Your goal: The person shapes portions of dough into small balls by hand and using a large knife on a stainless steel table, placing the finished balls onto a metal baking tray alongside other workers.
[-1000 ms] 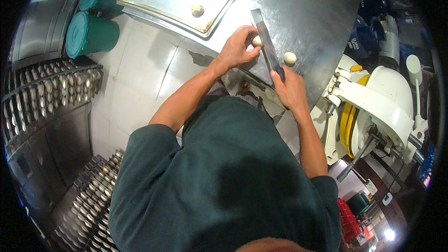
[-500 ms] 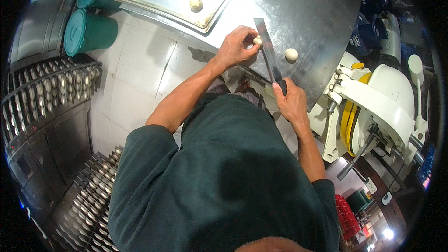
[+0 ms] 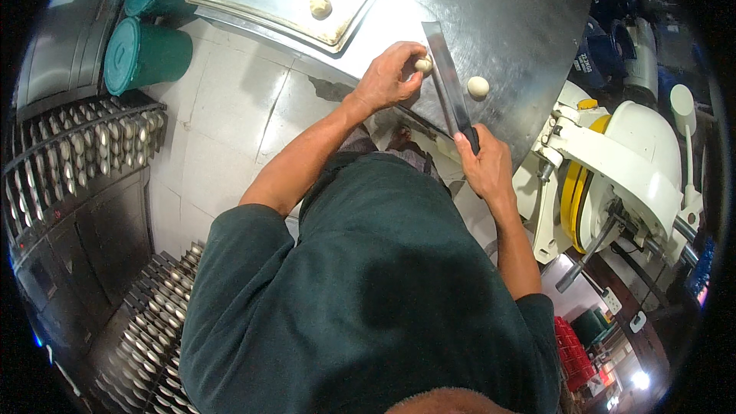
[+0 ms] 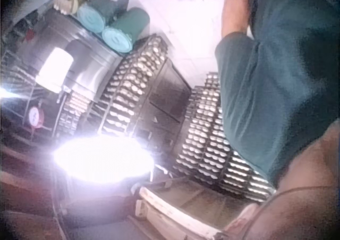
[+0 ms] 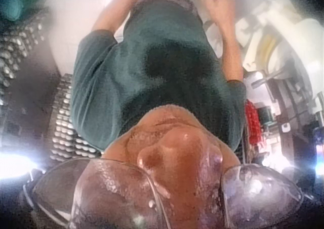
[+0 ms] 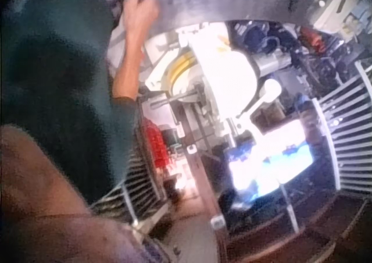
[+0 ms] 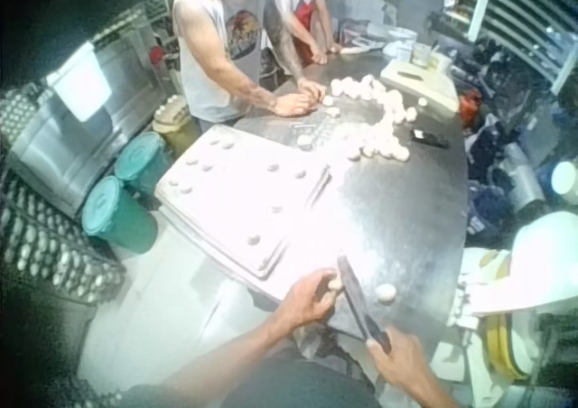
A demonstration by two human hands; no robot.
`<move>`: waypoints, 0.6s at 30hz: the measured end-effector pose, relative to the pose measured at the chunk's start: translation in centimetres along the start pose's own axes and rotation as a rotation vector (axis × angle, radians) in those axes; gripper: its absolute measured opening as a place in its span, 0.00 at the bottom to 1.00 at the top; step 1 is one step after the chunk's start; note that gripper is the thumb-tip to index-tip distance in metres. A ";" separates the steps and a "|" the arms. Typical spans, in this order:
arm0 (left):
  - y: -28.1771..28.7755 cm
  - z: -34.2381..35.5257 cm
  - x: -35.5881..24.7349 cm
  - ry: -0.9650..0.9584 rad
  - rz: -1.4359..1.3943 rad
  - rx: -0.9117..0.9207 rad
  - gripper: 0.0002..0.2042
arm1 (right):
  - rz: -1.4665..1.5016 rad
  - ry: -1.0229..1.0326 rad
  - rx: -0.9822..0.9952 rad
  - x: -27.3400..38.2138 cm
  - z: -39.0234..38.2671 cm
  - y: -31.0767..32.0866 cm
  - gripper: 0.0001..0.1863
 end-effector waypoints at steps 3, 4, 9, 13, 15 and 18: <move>-0.3 -0.1 0.9 0.113 -0.012 0.070 0.20 | -0.011 0.007 -0.023 -0.3 -0.9 -0.3 0.17; -0.3 -0.2 1.1 0.125 -0.037 0.070 0.20 | -0.005 -0.012 -0.012 -0.3 -1.0 -0.6 0.17; -0.2 -0.5 1.2 0.128 -0.086 0.048 0.19 | -0.002 -0.017 0.035 -0.4 -1.2 -1.8 0.17; -0.2 -0.4 1.2 0.133 -0.069 0.044 0.18 | -0.014 0.017 0.006 -0.3 -1.3 -1.7 0.17; -0.2 -0.5 1.4 0.132 -0.057 0.039 0.18 | -0.016 0.027 0.001 -0.4 -1.2 -1.7 0.17; -0.2 -0.5 1.4 0.108 -0.071 0.022 0.16 | -0.012 0.025 0.004 -0.3 -1.1 -2.0 0.17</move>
Point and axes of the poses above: each hand's wrist, its own z-axis towards the middle knuckle, its own y-axis out of the back of the hand, x = y × z, the point moved 10 cm from there along z, towards the middle knuckle, and after that the axes turned 10 degrees about y, right-handed, at the moved point
